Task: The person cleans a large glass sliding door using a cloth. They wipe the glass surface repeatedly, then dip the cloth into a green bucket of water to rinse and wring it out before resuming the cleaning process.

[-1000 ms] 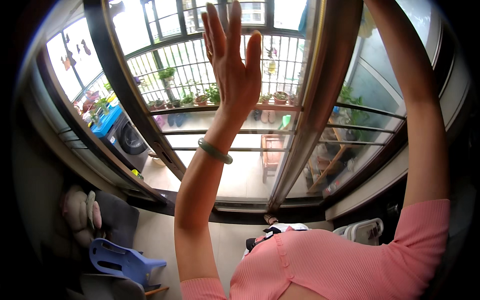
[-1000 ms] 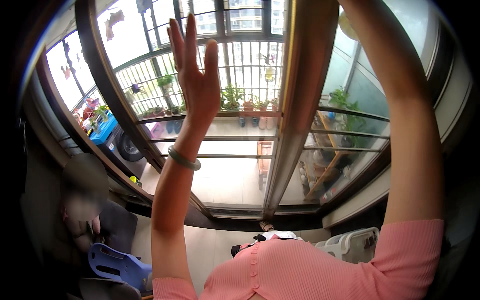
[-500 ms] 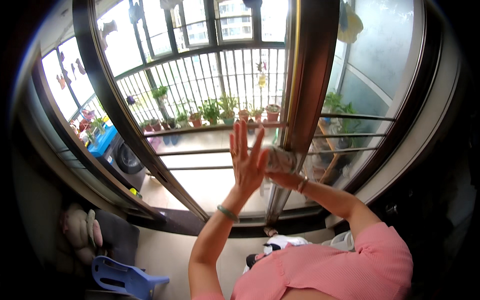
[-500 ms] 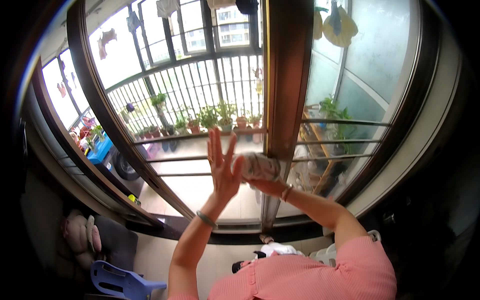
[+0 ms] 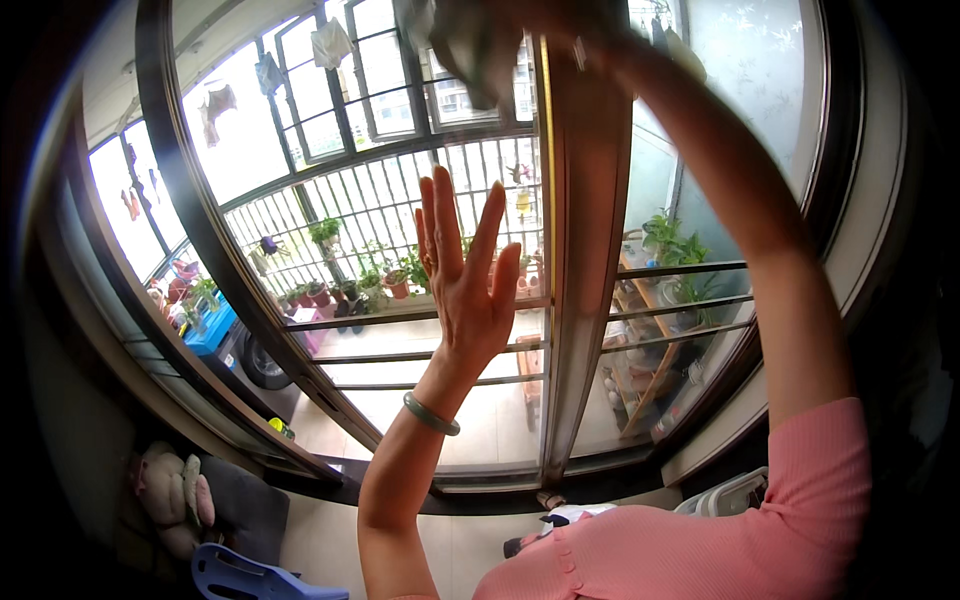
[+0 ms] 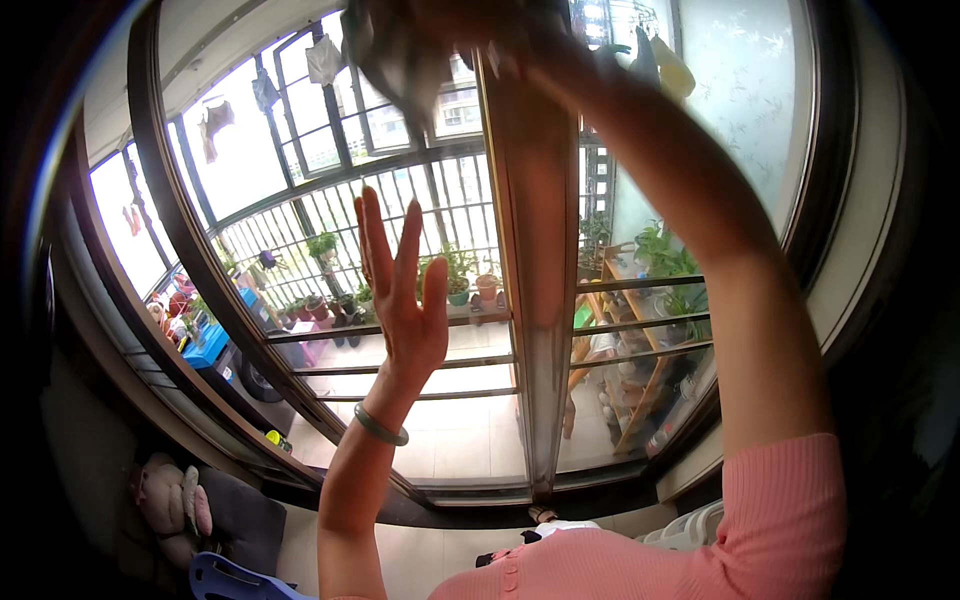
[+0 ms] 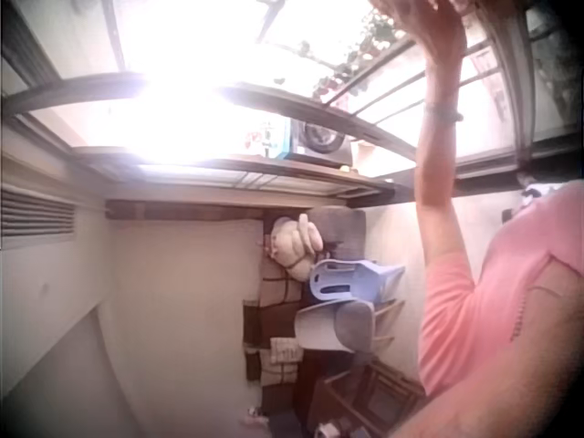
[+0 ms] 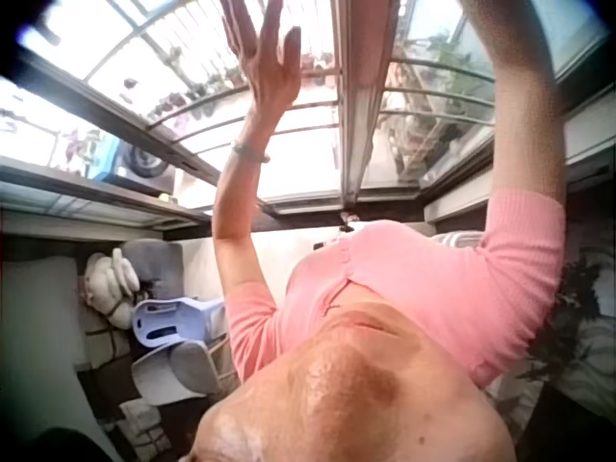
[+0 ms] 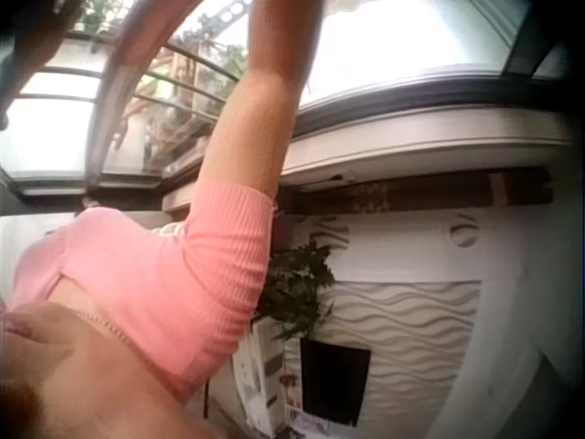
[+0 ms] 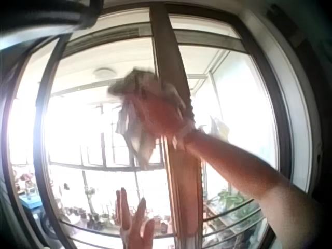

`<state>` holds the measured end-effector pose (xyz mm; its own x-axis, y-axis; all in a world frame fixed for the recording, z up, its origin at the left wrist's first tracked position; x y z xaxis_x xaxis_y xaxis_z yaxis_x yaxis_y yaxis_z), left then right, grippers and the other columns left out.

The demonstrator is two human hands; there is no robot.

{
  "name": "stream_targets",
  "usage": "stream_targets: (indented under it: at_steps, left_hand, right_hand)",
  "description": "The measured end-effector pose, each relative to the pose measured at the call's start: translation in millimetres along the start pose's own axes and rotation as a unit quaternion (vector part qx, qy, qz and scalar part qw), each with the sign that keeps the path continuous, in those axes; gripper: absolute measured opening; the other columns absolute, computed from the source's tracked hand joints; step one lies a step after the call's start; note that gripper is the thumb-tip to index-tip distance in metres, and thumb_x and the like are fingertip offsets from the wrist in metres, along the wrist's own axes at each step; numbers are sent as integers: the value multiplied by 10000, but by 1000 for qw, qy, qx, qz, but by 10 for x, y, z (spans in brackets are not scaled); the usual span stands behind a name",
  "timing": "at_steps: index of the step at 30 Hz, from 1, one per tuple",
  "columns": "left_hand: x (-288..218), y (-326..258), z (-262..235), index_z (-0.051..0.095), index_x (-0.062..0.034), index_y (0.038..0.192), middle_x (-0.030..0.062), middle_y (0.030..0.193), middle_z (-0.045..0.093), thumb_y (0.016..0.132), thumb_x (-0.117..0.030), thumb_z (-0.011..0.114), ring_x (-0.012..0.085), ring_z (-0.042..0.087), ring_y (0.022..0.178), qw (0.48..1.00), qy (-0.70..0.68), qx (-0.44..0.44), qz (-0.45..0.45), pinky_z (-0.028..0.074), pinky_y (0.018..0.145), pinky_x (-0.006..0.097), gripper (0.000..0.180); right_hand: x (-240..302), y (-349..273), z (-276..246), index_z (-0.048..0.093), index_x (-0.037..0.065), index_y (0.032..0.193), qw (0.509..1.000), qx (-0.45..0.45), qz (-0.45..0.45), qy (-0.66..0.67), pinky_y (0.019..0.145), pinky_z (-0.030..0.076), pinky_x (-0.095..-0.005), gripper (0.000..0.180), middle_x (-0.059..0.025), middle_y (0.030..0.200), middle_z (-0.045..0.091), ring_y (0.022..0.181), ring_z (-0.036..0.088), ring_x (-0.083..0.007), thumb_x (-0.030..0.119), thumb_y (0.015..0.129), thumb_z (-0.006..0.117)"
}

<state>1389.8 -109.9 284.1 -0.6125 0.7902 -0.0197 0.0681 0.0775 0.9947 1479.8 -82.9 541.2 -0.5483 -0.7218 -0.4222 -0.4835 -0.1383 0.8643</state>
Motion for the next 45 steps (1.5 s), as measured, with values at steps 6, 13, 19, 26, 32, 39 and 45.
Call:
stream_targets:
  at_steps: [6,13,19,26,32,39,45]
  left_hand:
    - [189,40,-200,359,-217,1527,137,1649,52,1021,-273,475,346,32,1519,999,7,-36,-28,77,1204,541,521]
    - [396,-525,-348,309,-196,1550,142,1650,28,1047,-347,425,364,25,1516,991,13,-19,-133,104,1197,534,538]
    - [97,-1232,-115,329,-194,1541,141,1648,72,1031,-332,483,361,59,1515,985,19,51,-163,143,1191,533,550]
    - [-82,-1951,71,347,-255,1533,131,1645,96,1008,-282,520,359,133,1505,953,27,236,-190,154,1180,563,553]
    - [-195,-1591,12,361,-227,1527,187,1628,136,955,-180,611,382,185,1490,956,19,236,-173,252,1139,521,626]
    - [-1078,-719,993,493,-201,1443,184,1596,237,880,-157,658,353,217,1486,959,4,281,41,183,1183,528,588]
    - [-1088,-645,1852,285,-106,1543,176,1615,186,945,-223,582,338,174,1498,946,-5,325,22,156,1194,516,678]
  right_hand:
    - [-252,659,157,565,206,1325,941,-207,-9,-268,905,487,-410,460,-169,1301,556,1111,588,-334,159,868,539]
    - [584,-1412,1140,505,323,1386,986,90,110,-89,499,512,-358,383,-17,782,682,593,653,-194,333,1003,483]
    - [1680,-3727,1488,507,57,1349,964,145,197,-101,895,467,-394,598,-110,1296,567,1139,580,-221,440,910,638]
    - [2527,-5417,1929,608,168,1237,735,521,325,286,924,466,-448,439,-98,1264,602,1122,600,-273,135,800,616]
    - [1906,-4723,600,676,206,1203,848,292,285,338,983,484,-399,554,-118,1397,532,1206,565,-350,-64,721,639]
    - [1019,-3643,-679,637,238,1267,958,58,212,-185,985,403,-445,484,-68,1465,447,1311,435,-322,164,791,687]
    - [-97,-4644,151,476,65,1393,933,167,302,-102,1064,386,-480,599,-170,1455,432,1272,476,-365,288,861,634]
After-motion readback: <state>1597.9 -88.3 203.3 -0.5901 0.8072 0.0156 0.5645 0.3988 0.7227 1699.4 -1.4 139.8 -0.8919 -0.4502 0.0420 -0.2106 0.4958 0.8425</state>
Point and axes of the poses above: each hand's wrist, its own y-axis towards the middle knuckle, its own z-axis out of the palm, x = y × z, the point moved 8 cm from there along y, towards the middle knuckle
